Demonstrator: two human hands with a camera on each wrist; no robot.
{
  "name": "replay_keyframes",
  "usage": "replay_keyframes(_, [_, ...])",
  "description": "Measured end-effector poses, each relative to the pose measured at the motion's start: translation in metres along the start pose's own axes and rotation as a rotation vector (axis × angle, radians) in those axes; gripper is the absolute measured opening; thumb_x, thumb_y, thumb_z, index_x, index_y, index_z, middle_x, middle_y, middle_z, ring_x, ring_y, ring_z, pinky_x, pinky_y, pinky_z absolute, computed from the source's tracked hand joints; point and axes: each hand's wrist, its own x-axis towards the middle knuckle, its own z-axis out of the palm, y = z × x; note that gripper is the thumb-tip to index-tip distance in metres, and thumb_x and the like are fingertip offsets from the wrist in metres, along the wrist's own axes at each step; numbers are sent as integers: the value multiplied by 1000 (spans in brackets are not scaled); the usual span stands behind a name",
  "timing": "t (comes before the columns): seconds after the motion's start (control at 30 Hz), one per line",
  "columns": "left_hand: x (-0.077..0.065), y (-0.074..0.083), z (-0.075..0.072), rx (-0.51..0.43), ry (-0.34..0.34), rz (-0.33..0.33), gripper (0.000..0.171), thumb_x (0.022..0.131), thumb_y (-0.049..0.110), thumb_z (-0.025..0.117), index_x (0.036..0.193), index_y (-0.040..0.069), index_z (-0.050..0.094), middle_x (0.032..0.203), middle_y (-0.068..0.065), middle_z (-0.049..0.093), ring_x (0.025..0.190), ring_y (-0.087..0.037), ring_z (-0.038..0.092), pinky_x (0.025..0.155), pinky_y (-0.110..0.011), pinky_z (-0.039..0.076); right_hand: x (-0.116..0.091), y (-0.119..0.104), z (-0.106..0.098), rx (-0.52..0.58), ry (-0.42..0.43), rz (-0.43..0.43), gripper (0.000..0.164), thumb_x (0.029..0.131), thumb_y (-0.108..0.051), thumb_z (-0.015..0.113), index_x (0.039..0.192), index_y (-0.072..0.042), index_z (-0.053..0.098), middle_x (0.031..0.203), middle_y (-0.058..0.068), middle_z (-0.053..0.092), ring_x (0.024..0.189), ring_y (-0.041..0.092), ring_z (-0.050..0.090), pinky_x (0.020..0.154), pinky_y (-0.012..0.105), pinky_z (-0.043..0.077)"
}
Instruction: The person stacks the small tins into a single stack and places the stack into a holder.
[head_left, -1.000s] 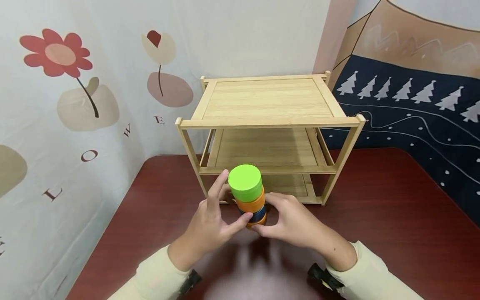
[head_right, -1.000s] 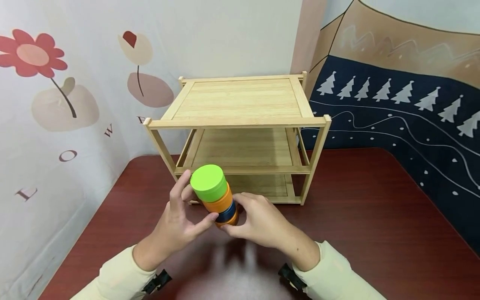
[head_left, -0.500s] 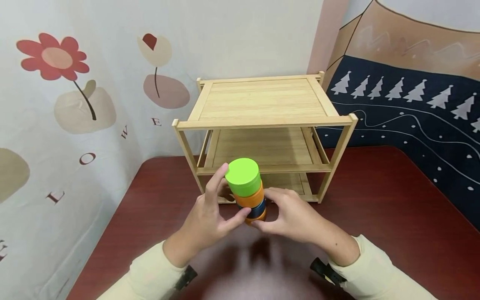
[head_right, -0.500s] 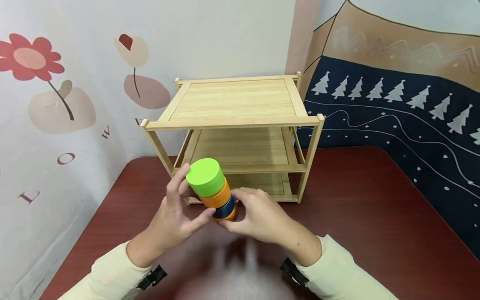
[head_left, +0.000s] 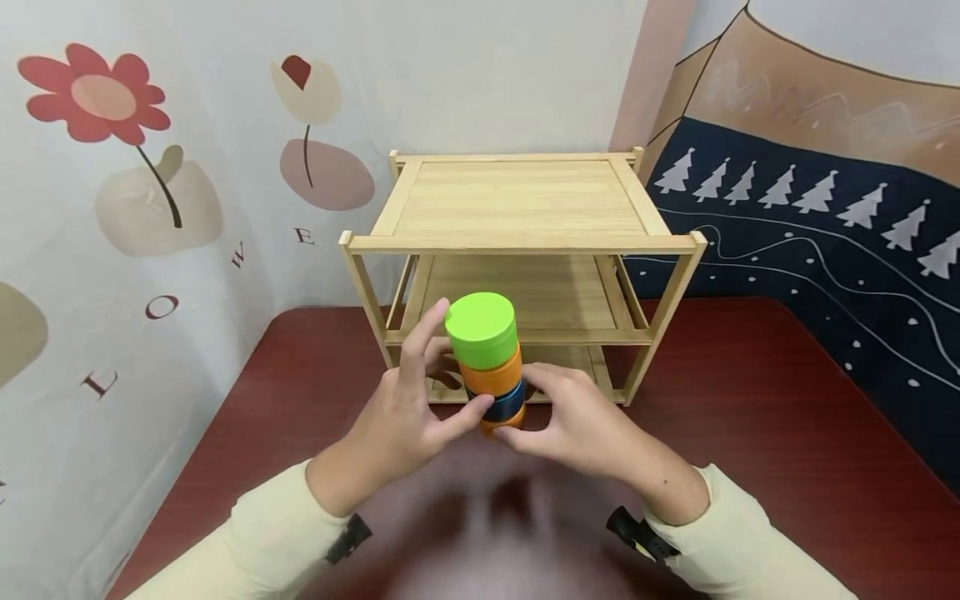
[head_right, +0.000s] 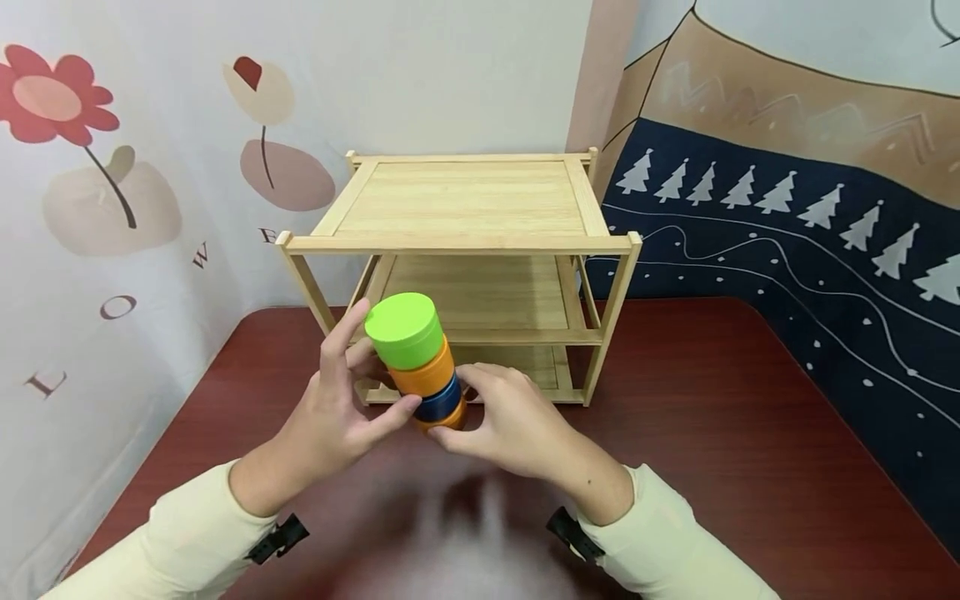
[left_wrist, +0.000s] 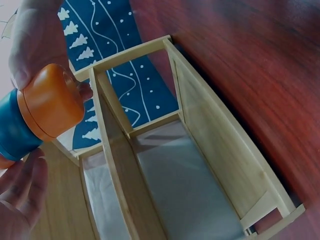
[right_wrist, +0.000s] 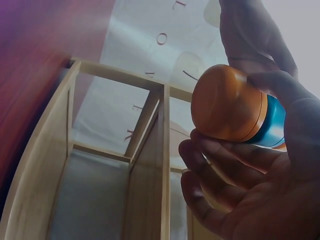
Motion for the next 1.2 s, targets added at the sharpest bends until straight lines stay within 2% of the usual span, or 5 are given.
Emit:
replay_keyframes(0.2, [8,0,-4,0,-27,7,88,96,49,58,153,2,11,109,-13,69,89,-18,72,83,-30,58,4,-1,-5,-10,3,6,49,79,-29,84,121,-13,65,108,-6,71,95,5,67,84,30,57])
replay_keyframes(0.37, [15,0,-7,-7,-29,25,87,96,47,59,152,2,12,106,-12,69,86,-16,71,79,-26,58,7,-2,-9,3,12,-2,47,79,-28,84,120,-15,66,106,-7,72,94,4,67,83,28,56])
replay_keyframes(0.57, [28,3,-15,-31,-60,30,94,88,26,78,152,5,11,106,-13,68,87,-17,71,75,-24,58,11,-5,-16,-17,45,-8,46,78,-32,84,118,-17,67,105,-8,72,93,5,66,82,31,56])
replay_keyframes(0.7, [39,5,-21,-40,-84,15,101,82,15,82,152,7,10,108,-13,67,89,-15,71,76,-23,57,14,-8,-23,-21,45,-1,47,79,-34,83,120,-18,66,106,-8,72,93,5,66,83,32,55])
replay_keyframes(1.2, [60,10,-31,-3,-87,24,100,84,18,82,153,10,10,108,-11,68,92,-13,70,79,-22,57,24,-18,-42,-77,47,25,50,80,-39,82,122,-17,66,103,-5,71,90,11,63,78,36,53])
